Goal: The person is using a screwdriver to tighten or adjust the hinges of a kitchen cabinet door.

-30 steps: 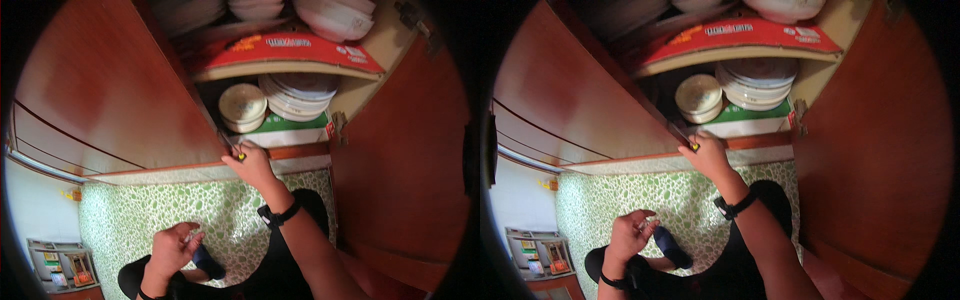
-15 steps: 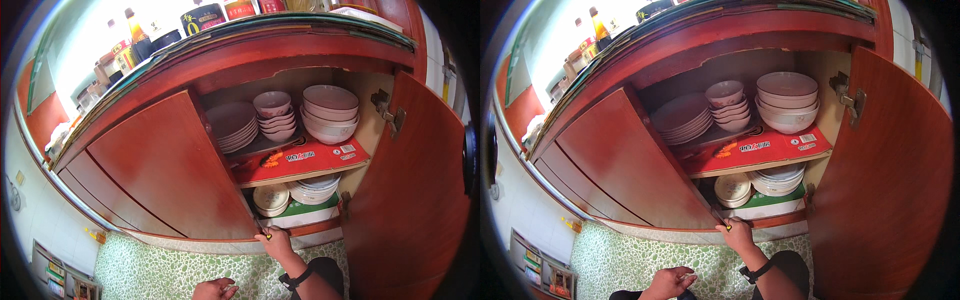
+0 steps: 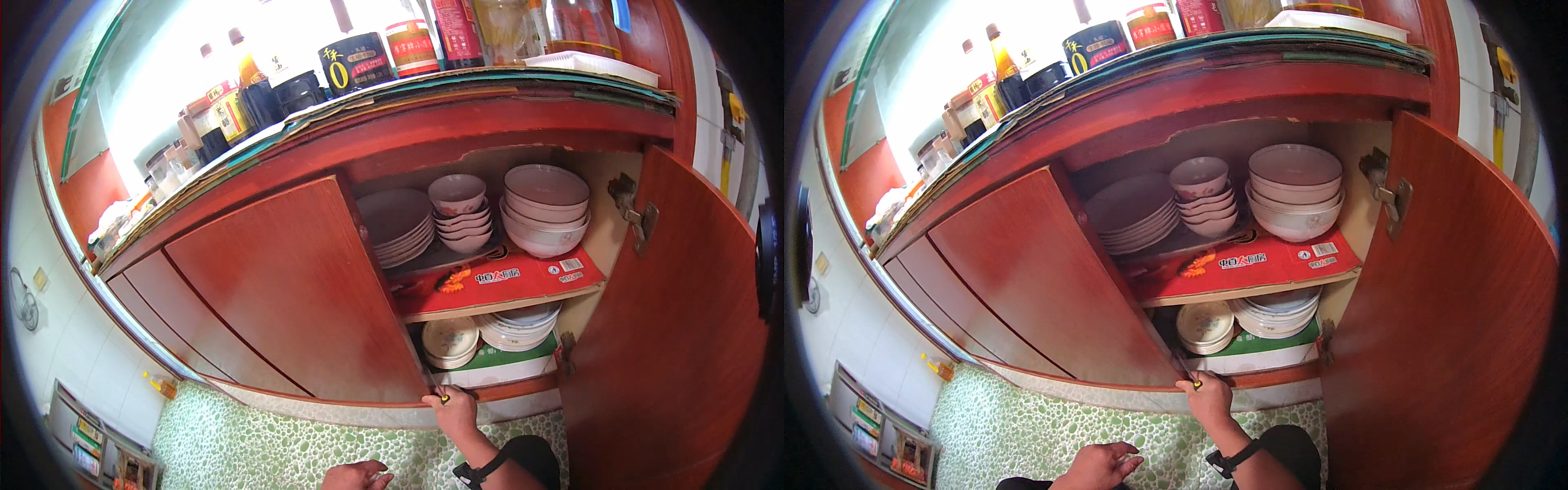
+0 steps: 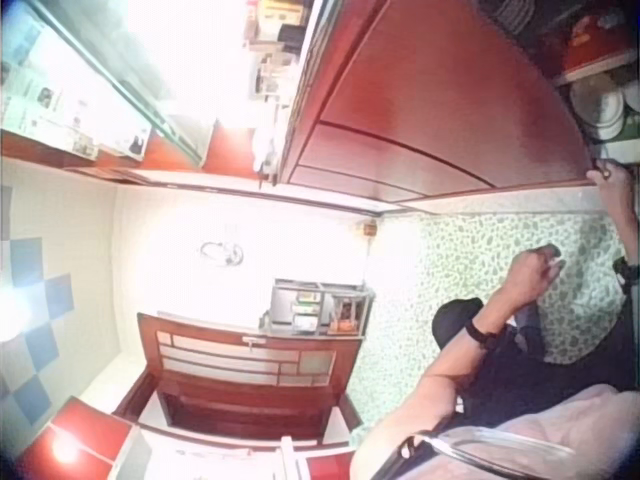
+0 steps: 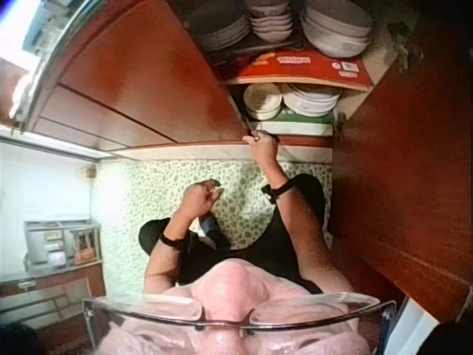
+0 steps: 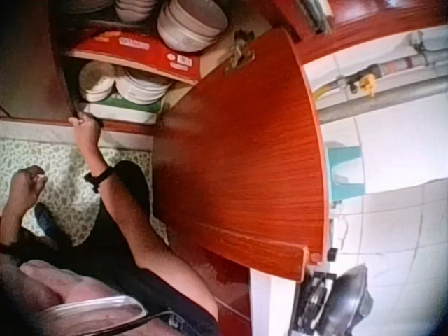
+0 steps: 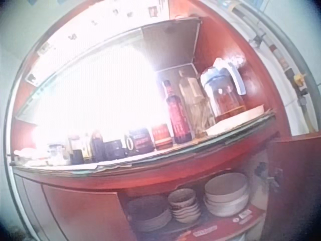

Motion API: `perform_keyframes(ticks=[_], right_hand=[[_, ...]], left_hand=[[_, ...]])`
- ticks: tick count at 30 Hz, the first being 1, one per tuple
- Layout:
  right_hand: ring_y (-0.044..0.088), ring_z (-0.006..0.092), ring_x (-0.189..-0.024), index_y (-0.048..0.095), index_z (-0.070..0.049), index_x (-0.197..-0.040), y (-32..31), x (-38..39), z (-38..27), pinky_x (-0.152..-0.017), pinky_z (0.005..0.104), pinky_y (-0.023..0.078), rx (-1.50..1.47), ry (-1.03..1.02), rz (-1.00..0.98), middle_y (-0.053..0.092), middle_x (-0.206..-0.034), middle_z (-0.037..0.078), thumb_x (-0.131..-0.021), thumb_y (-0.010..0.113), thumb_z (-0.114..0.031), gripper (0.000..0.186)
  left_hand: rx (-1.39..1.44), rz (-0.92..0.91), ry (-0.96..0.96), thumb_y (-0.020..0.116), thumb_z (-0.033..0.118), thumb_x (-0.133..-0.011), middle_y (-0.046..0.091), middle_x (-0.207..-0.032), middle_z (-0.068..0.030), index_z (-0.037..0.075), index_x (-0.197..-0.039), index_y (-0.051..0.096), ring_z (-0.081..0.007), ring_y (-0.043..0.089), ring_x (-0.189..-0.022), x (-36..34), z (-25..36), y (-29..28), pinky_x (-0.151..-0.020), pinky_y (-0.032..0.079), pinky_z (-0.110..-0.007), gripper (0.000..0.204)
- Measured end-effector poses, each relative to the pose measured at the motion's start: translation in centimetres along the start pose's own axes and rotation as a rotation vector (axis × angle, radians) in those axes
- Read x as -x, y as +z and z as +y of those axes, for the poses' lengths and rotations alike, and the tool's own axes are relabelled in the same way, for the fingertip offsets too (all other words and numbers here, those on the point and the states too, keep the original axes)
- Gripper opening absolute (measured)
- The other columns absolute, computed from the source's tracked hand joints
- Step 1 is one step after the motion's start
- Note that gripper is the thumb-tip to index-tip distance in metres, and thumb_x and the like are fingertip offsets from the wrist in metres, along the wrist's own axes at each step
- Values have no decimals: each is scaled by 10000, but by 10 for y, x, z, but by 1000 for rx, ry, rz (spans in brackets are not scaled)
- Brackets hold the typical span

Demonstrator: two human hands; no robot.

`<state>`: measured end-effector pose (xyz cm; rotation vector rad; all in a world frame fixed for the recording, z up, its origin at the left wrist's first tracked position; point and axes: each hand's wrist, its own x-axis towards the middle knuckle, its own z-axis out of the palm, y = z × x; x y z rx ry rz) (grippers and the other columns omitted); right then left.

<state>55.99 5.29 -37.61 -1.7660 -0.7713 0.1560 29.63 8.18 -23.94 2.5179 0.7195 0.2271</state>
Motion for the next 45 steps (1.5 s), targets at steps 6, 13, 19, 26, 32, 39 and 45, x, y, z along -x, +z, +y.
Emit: perform_keyframes(ticks=[6,13,19,26,32,39,45], right_hand=[[704,379,-799,747,11,-944,3,-2,11,-730,434,543,-16,-57,-13,734,-889,191,-813,883,-275,343],[716,382,-921,762,5,-1025,-2,-2,15,-797,454,560,26,35,-90,750,-985,170,-828,861,-379,443],[717,375,-908,767,-10,-1032,-7,-3,8,-788,446,557,-44,-17,-84,748,-979,172,-830,862,-366,420],[730,317,-836,763,3,-999,-4,-1,7,-777,405,562,-47,61,-41,767,-933,171,-807,894,-313,393],[714,192,-822,750,50,-1029,-9,-5,4,-791,334,569,-162,113,-125,778,-922,123,-816,916,-271,419],[679,155,-812,747,56,-1071,-9,-6,8,-763,324,559,-257,76,-85,766,-917,109,-833,911,-251,422],[640,127,-761,746,36,-1033,-3,-9,17,-727,316,544,-245,186,-127,743,-861,68,-826,916,-233,380]], left_hand=[[17,-34,-17,706,312,-973,675,-706,-200,74,-1015,754,-396,650,-622,-1,2,-1,-599,538,-474,246],[23,-40,-20,709,325,-967,711,-768,-209,88,-1021,766,-409,688,-684,-8,15,-4,-633,562,-482,250],[17,-60,-45,710,327,-966,730,-805,-204,94,-1040,775,-402,707,-711,-6,12,-4,-650,574,-473,254],[17,-26,-9,723,318,-958,721,-773,-198,88,-1022,777,-397,699,-686,-7,13,-5,-638,571,-471,244],[31,-28,-1,726,334,-959,714,-753,-196,93,-1024,778,-389,696,-676,-7,12,-6,-634,568,-472,255],[48,-38,-18,713,356,-968,720,-768,-199,85,-1042,778,-394,700,-687,-6,18,-6,-644,574,-472,288],[41,6,10,729,339,-961,729,-782,-199,84,-1038,779,-397,705,-690,-6,13,-2,-638,576,-474,270]])
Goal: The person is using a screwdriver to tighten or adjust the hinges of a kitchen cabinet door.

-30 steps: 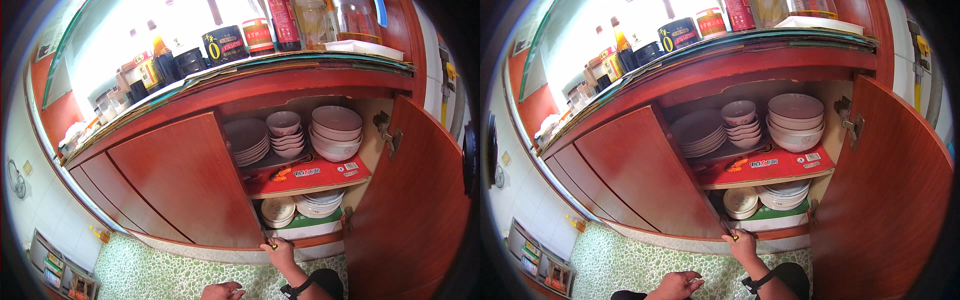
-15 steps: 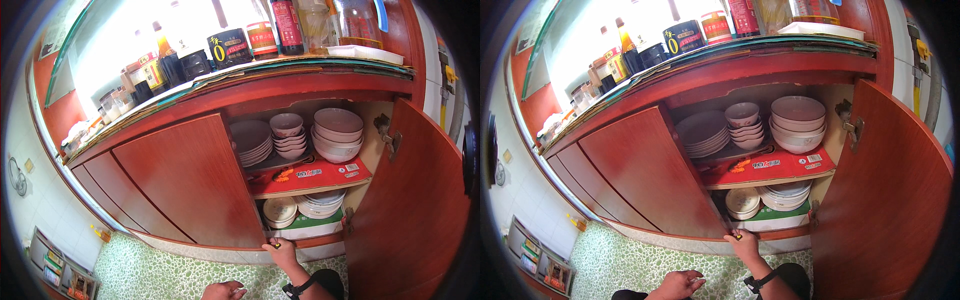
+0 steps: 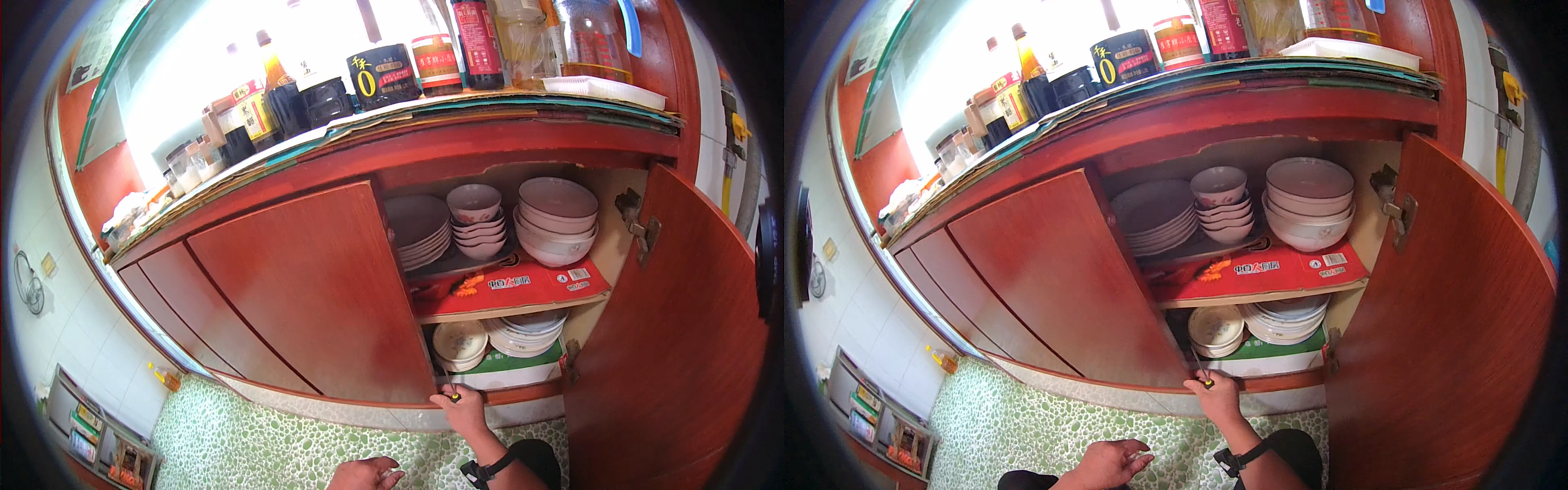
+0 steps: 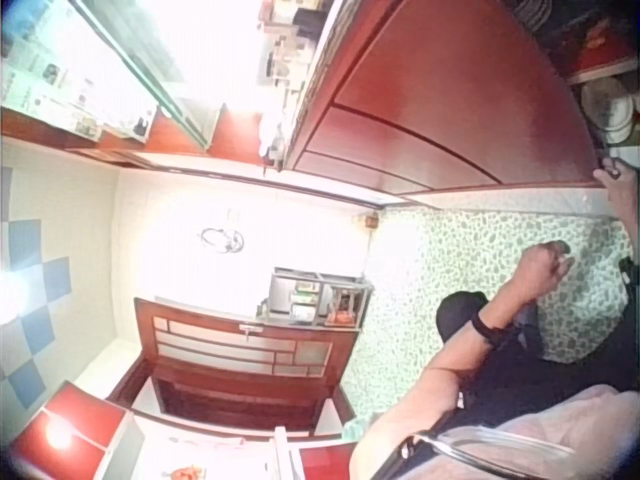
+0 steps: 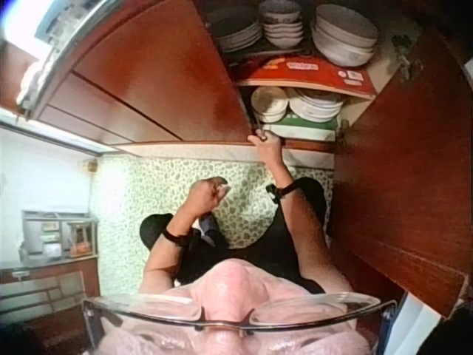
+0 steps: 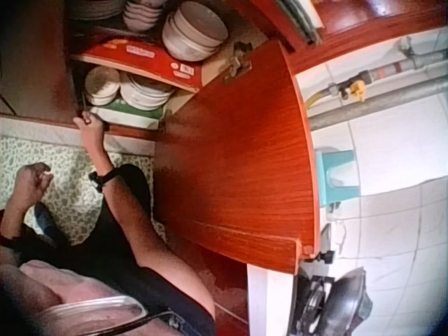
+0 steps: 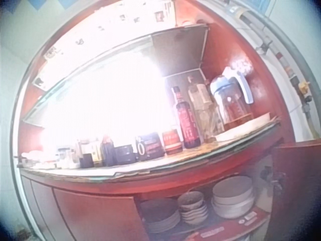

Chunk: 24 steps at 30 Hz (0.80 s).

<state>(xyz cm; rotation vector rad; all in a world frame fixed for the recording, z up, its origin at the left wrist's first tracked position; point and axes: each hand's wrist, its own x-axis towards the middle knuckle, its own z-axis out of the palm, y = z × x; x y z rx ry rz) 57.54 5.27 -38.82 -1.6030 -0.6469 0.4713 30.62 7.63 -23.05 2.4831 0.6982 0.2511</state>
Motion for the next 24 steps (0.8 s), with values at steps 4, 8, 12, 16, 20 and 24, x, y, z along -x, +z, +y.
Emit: perform_keyframes(ticks=[4,8,12,16,20,24], right_hand=[[606,103,-740,745,25,-999,-1,3,-6,-709,306,531,-25,-11,0,712,-825,32,-821,918,-222,350],[587,78,-750,740,15,-944,-11,7,-14,-712,286,522,38,-144,-73,690,-798,7,-808,926,-214,325],[592,73,-767,725,9,-897,-30,12,-27,-732,292,531,13,-22,-320,696,-796,15,-797,929,-216,320],[616,89,-756,723,13,-894,-45,14,-31,-710,317,529,105,-115,-534,737,-806,65,-782,927,-280,374],[656,126,-764,761,28,-950,-44,18,-67,-747,315,544,235,-59,-833,746,-822,100,-809,895,-355,430],[705,167,-802,787,-14,-1028,-12,41,-71,-784,348,559,204,-78,-1154,785,-898,113,-866,849,-344,372]], left_hand=[[-15,-10,-1,730,328,-963,725,-769,-202,72,-1044,777,-396,708,-685,0,2,-2,-633,576,-471,272],[3,51,-23,732,321,-968,694,-706,-188,64,-1110,762,-363,666,-608,3,1,0,-586,545,-457,295],[114,154,-189,776,324,-955,546,-575,-90,37,-1285,700,-216,512,-480,1,20,-13,-512,450,-380,444],[325,261,-348,850,252,-901,408,-636,5,-2,-1546,475,-107,381,-585,4,43,-29,-565,387,-301,788],[507,504,-131,894,158,-829,423,-726,44,26,-1648,310,-69,341,-634,25,20,-22,-593,308,-252,1015],[477,635,124,991,339,-740,588,-842,-5,23,-1670,228,-47,382,-610,52,-12,-26,-566,331,-233,1243]])
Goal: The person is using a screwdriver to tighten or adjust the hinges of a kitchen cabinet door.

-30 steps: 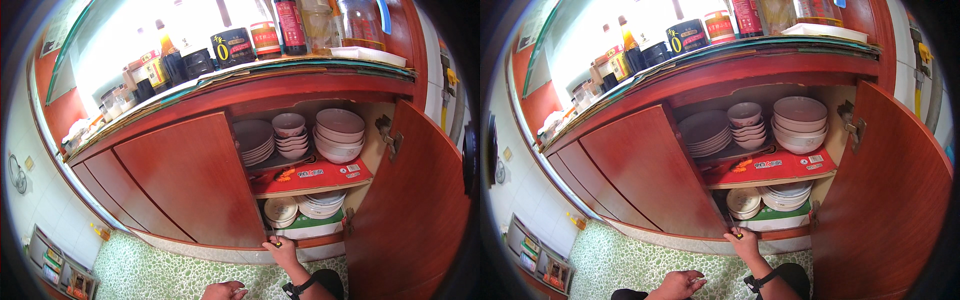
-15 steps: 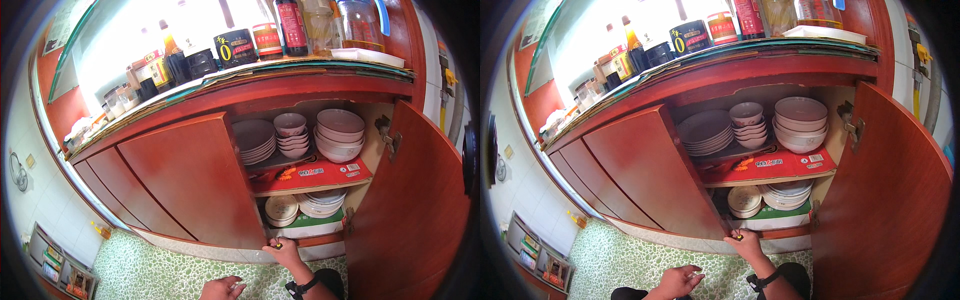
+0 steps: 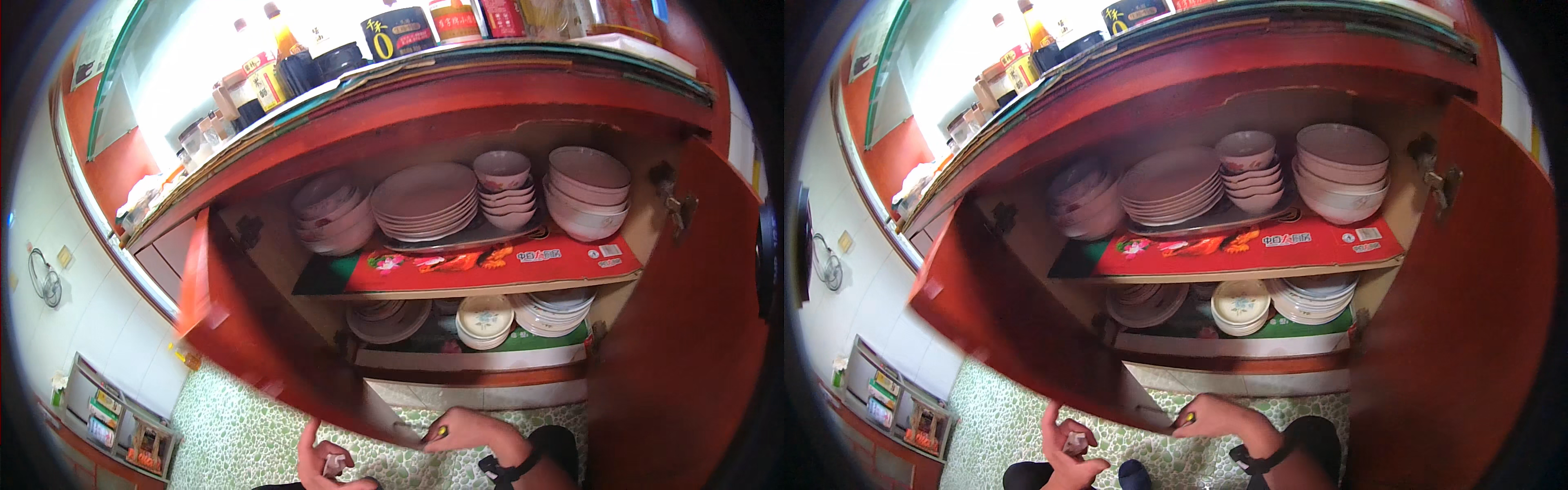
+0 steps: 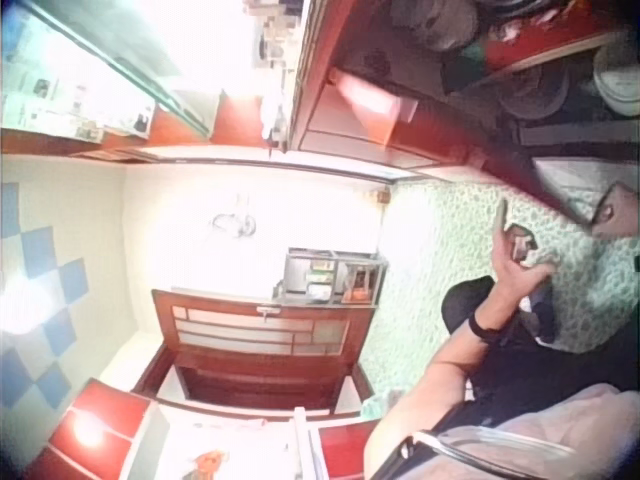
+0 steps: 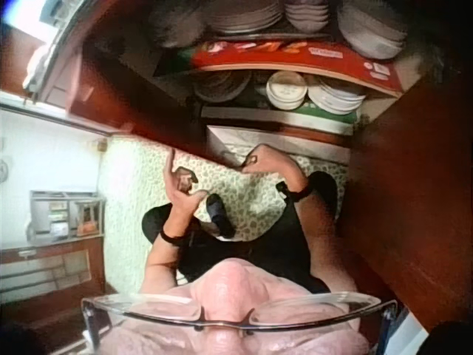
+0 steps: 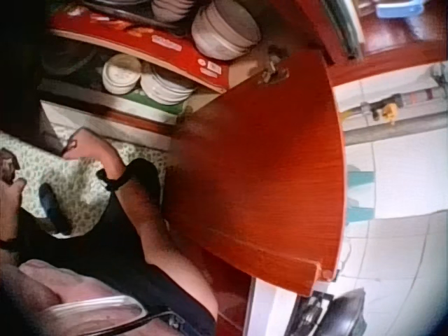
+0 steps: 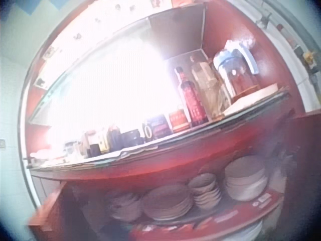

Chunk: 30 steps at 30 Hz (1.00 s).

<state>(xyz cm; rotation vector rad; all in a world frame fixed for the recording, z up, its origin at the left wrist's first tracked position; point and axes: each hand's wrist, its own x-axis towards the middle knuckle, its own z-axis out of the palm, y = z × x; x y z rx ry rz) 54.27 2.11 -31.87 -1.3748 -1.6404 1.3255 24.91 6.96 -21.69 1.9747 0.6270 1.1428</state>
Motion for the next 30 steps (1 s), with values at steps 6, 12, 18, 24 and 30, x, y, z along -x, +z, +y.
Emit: perform_keyframes(ticks=[6,12,18,24,30], right_hand=[[731,227,-842,796,-64,-1084,69,-41,-32,-834,354,569,-3,-57,-278,798,-980,113,-922,764,-294,283],[712,323,-1030,615,-57,-1218,38,-46,-26,-901,441,541,-92,-152,-17,725,-1105,189,-925,622,-128,301],[662,441,-1086,548,-12,-1333,-18,-38,-95,-929,472,521,79,-367,315,651,-1153,232,-972,577,-62,366],[736,314,-900,665,-43,-1202,-67,-53,-171,-808,431,567,7,-468,658,732,-957,172,-944,693,-106,266],[738,326,-865,721,-29,-1032,-118,-100,-208,-792,416,575,106,-598,842,739,-902,187,-825,735,-127,228]], left_hand=[[-54,432,-192,865,-4,-673,681,-1220,-162,-70,-1370,521,-272,710,-1051,13,10,-15,-922,595,-418,781],[-455,397,-81,750,89,-759,734,-989,-69,-27,-1049,704,-174,668,-889,12,-8,-64,-851,537,-348,315],[-201,521,-258,750,0,-730,711,-1068,-77,-22,-1142,669,-190,671,-937,12,-4,-94,-885,530,-345,421],[-156,569,-273,760,35,-748,629,-1328,-132,-31,-1397,538,-264,610,-1174,-8,0,-88,-1070,464,-430,689],[-155,500,-199,783,107,-772,623,-1349,-136,-23,-1425,532,-281,599,-1205,-9,-13,-100,-1084,456,-447,711]])
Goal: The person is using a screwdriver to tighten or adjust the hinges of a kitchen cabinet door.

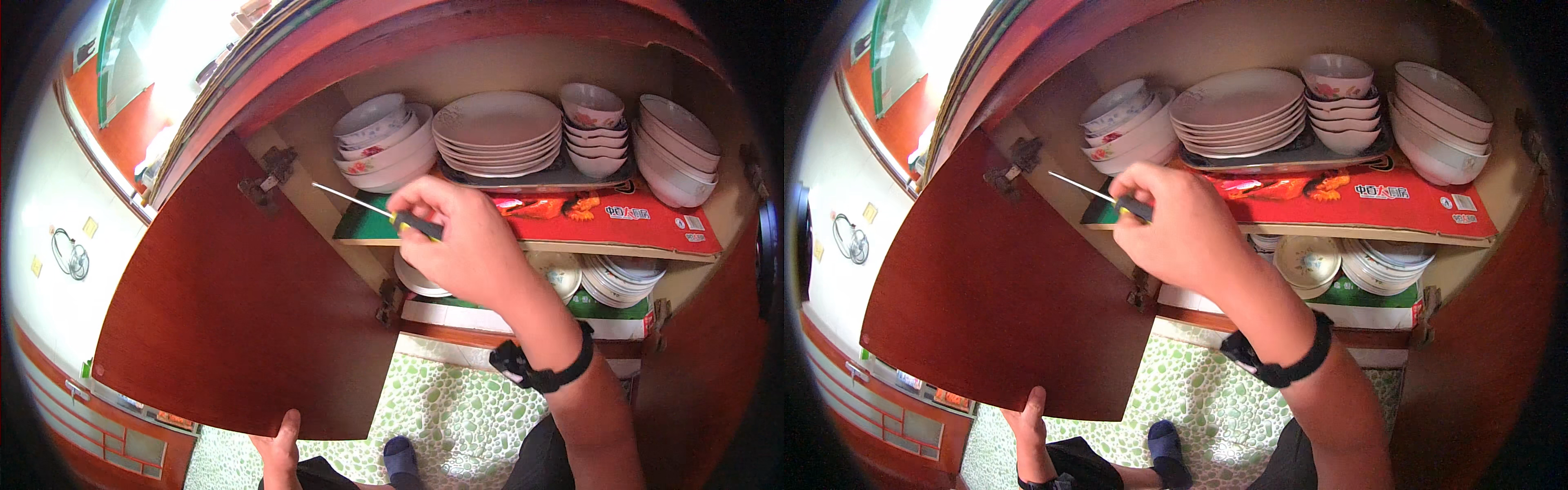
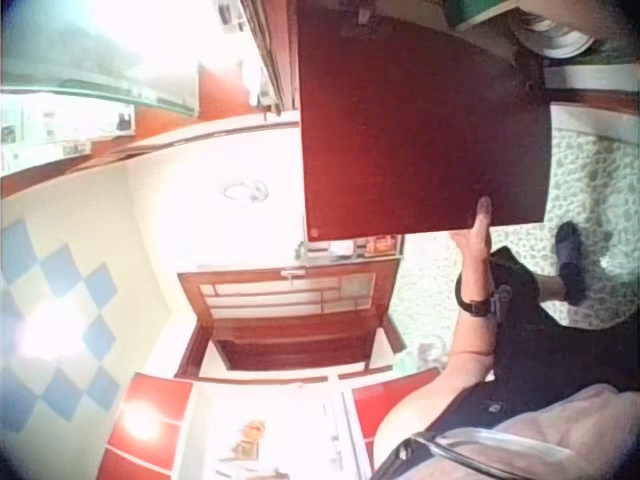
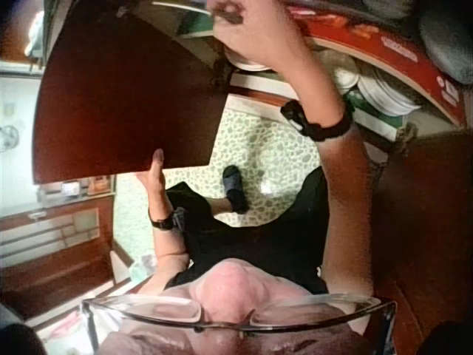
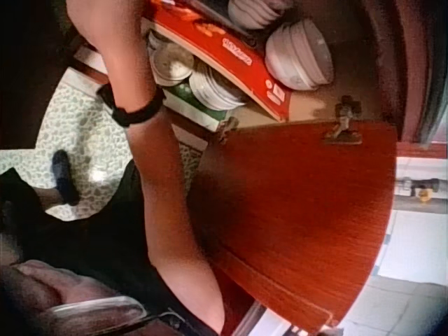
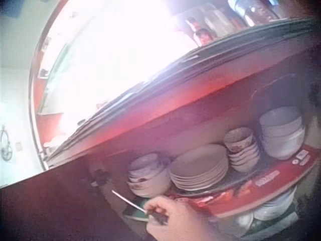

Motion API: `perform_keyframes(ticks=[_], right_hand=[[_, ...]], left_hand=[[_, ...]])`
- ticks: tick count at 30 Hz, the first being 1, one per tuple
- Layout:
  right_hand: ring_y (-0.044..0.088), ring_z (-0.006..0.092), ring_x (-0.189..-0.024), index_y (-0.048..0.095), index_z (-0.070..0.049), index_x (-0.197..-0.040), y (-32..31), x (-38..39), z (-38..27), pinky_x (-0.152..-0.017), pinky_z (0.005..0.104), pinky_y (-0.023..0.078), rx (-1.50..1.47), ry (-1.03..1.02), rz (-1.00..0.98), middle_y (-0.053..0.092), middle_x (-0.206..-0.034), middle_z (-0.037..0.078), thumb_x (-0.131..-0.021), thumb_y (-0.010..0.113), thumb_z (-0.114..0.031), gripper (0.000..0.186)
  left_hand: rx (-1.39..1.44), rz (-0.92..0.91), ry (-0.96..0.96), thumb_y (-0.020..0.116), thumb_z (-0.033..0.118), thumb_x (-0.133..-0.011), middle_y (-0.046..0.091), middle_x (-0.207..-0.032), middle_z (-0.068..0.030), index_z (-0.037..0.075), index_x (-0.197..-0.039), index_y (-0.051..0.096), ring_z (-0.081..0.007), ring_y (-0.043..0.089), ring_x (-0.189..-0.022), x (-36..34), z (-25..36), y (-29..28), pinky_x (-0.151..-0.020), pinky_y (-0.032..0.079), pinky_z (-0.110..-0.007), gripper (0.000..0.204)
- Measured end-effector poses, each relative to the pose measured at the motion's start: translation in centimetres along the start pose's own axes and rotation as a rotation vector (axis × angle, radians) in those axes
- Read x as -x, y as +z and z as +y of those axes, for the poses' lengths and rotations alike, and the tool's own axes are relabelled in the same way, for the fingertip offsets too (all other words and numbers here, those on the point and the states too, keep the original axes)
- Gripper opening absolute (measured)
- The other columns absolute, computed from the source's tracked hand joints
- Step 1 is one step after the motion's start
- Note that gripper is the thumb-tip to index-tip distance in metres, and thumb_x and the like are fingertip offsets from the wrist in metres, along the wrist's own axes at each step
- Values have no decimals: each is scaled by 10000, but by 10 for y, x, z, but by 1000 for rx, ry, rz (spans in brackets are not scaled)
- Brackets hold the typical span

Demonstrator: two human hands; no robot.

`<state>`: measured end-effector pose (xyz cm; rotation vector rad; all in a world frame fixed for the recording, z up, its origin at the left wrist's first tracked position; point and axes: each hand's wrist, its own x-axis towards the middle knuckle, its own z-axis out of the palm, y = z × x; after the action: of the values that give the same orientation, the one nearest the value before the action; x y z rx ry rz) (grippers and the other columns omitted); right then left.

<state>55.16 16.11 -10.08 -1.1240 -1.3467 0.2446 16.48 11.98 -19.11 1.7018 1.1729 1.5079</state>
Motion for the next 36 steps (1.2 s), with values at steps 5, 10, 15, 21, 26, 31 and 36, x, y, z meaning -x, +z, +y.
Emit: perform_keyframes(ticks=[5,10,15,21,26,31,36], right_hand=[[762,346,-981,772,-33,-1128,14,-28,3,-888,404,592,-86,-75,23,772,-1062,208,-857,726,-122,289],[757,356,-981,785,-30,-1100,21,-37,23,-885,405,595,-29,-140,80,771,-1078,200,-855,738,-157,280],[756,373,-940,787,-27,-1084,32,-37,26,-851,408,602,-113,-105,113,769,-1034,214,-861,732,-165,268],[754,389,-904,784,-16,-1066,37,-41,24,-819,421,603,-159,-111,152,762,-987,225,-871,735,-172,254],[756,195,-982,748,29,-1161,41,-39,28,-884,329,573,-176,-46,46,793,-1069,180,-913,721,-114,288],[758,378,-924,784,-22,-1084,47,-42,39,-828,418,604,-197,-195,165,769,-999,208,-880,744,-178,260],[750,214,-1049,751,27,-1157,41,-41,31,-959,333,555,-174,-94,46,790,-1104,176,-920,736,-119,279]], left_hand=[[38,-13,18,829,162,-777,590,-1410,-150,-8,-1500,469,-299,577,-1261,-5,-24,-13,-1102,452,-466,826],[39,62,-2,882,245,-772,560,-1462,-151,10,-1547,412,-319,564,-1295,2,-51,-18,-1117,450,-486,936],[107,109,-9,879,306,-779,559,-1457,-138,34,-1532,434,-327,564,-1279,6,-46,-16,-1110,456,-497,917],[171,84,33,794,296,-781,508,-1521,-175,51,-1596,346,-394,535,-1339,5,-62,-19,-1133,455,-551,962],[174,104,-70,802,327,-738,495,-1531,-183,58,-1610,324,-400,532,-1342,8,-42,-8,-1134,454,-561,1030],[176,126,-50,804,323,-734,493,-1532,-186,55,-1612,321,-401,532,-1341,8,-44,-7,-1134,454,-561,1038],[181,139,-5,804,316,-734,492,-1533,-188,53,-1614,317,-401,534,-1338,10,-49,-6,-1133,455,-560,1039]])
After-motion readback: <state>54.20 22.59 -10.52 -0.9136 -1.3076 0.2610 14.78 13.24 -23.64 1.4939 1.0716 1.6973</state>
